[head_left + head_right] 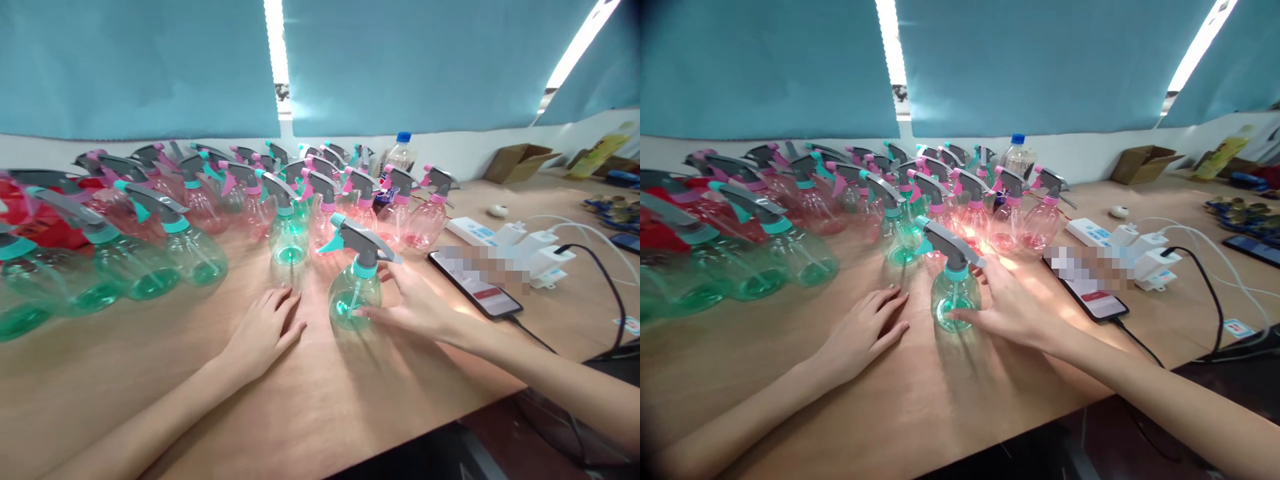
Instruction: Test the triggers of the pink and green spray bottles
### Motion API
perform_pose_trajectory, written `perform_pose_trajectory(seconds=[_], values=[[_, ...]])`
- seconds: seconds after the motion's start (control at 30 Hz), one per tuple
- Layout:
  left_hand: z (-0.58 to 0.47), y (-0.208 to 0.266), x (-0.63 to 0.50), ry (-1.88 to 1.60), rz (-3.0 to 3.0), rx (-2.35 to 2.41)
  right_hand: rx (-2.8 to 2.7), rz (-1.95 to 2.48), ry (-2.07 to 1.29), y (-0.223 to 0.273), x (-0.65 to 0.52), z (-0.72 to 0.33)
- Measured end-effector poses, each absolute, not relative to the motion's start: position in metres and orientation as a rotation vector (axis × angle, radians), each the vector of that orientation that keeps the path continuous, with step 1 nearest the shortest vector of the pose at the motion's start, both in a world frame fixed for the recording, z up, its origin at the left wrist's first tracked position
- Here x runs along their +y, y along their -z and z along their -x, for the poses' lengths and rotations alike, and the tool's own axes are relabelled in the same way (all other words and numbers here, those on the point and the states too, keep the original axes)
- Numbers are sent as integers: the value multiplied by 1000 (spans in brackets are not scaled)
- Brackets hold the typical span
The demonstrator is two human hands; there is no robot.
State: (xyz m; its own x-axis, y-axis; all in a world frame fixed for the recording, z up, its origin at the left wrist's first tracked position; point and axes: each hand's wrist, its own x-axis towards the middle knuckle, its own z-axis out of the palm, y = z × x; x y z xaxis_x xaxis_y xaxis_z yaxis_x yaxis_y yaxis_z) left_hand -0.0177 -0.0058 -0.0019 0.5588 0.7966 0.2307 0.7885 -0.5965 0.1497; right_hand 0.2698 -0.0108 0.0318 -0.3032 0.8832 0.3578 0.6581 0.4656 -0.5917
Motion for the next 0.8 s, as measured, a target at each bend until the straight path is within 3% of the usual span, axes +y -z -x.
perform_pose_trajectory(seconds=[0.8], values=[[106, -7, -47, -489, -2644, 1393, -2355, 1243, -148, -60, 63, -102]])
